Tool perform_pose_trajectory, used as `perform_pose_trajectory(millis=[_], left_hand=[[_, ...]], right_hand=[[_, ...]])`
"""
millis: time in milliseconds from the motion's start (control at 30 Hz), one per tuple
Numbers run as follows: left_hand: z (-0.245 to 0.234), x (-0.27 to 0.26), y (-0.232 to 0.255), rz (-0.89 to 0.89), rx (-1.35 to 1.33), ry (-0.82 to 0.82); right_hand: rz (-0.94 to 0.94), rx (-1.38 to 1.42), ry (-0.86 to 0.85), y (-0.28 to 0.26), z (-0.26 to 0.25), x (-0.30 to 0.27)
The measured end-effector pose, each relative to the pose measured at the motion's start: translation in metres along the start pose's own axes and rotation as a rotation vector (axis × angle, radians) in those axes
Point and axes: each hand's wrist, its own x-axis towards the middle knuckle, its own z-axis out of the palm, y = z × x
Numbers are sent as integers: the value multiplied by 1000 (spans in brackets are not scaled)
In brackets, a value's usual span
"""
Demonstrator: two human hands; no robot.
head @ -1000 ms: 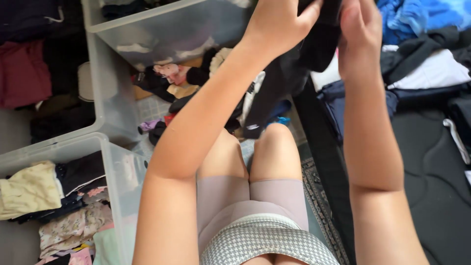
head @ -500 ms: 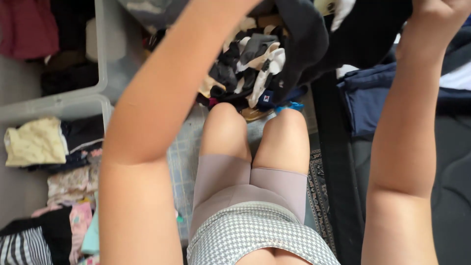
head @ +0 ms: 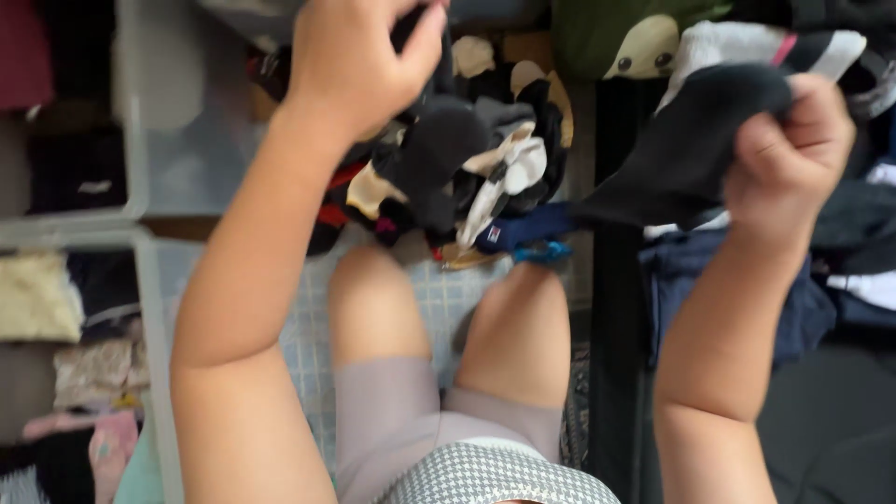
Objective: Sort and fold various pieces of clothing from a pile into storage bins.
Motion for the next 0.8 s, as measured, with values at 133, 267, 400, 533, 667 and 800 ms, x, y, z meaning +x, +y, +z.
perform_pose_trajectory(millis=[133, 267, 400, 533, 667, 800], left_hand=[[45, 36, -6, -34, -192, -215], [71, 61, -2, 55, -326, -399], [81, 42, -2, -148, -271, -439], [65, 1, 22, -133, -531, -201], [34, -33, 73, 417, -276, -18], [3, -30, 145, 47, -387, 60]], right_hand=[[93, -57, -241, 24, 42, 51], [102, -150, -440, 38, 110, 90], [6, -147, -471, 78, 113, 103], [151, 364, -553, 143, 101, 55], [628, 445, -314, 239, 66, -64], [297, 330, -611, 147, 117, -164]])
